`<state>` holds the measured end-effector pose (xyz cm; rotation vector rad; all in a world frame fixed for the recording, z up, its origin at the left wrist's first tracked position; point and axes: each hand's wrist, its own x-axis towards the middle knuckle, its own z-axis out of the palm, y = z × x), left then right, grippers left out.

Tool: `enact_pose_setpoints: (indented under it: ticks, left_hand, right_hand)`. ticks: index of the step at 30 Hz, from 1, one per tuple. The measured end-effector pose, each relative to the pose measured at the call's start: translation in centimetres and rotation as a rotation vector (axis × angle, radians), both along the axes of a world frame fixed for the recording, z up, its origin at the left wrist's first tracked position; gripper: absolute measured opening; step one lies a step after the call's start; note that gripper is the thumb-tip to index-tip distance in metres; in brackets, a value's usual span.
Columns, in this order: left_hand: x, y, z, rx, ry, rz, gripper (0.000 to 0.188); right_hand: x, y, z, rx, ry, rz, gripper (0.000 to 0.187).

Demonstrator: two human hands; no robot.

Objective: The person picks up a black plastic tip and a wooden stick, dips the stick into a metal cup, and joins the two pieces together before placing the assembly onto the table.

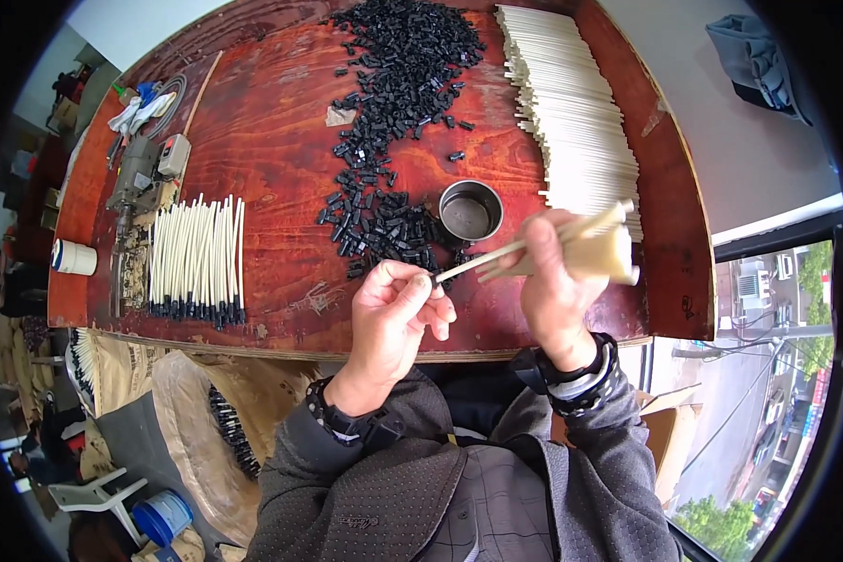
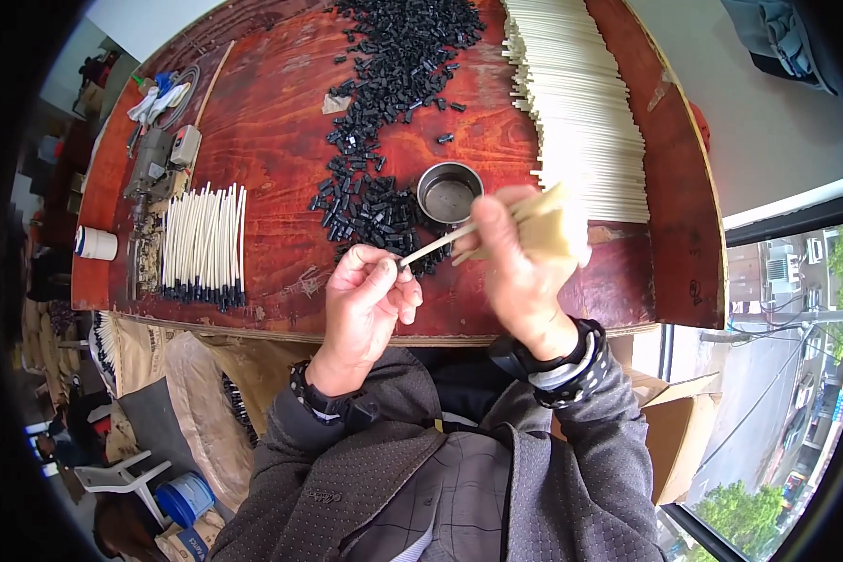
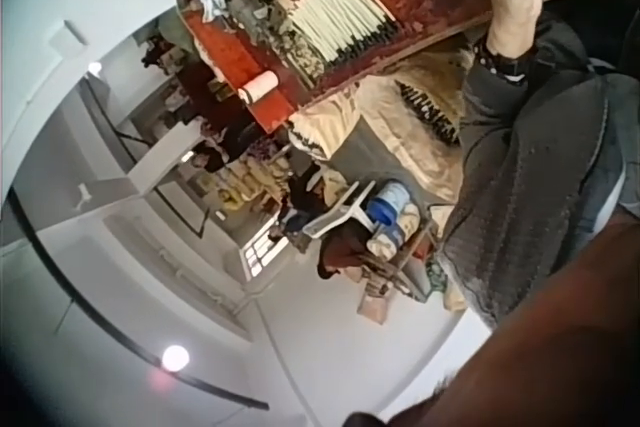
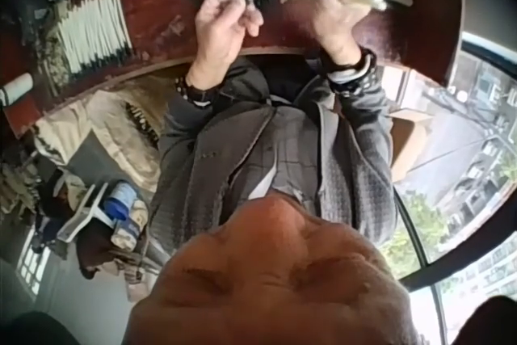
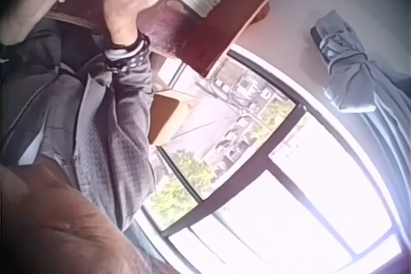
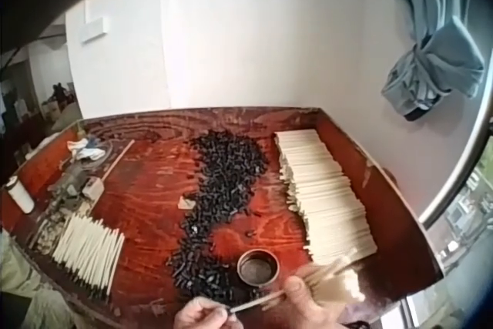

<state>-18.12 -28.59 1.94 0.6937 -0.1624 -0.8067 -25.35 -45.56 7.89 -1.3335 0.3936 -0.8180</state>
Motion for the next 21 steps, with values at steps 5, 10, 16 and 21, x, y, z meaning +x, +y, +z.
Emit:
enact_pose_setpoints:
  ticks: [5,10,16,21]
  left_hand:
    - [-0.1,0.2,-0.1,0.131,-0.147,0.094,0.007]
    - [3.1,4.8,-0.1,0.372,-0.685,0.275,0.011]
    - [13.4,19.5,-1.2,1.242,-1.005,0.972,0.006]
    - [18.2,30.2,-3.3,1.707,-1.297,1.119,0.009]
  right_hand:
    - [0.5,0.7,-1.1,-0.101,-0.024,0.047,0.022]
    - [0.1,-1.9,-1.1,-0.084,0.191,0.034,0.015]
    - [0.2,-4.3,-3.2,0.035,0.04,0.023,0.01]
    - [0.9,-4.3,-4.5,-0.053,0.002,-0.053,0.012]
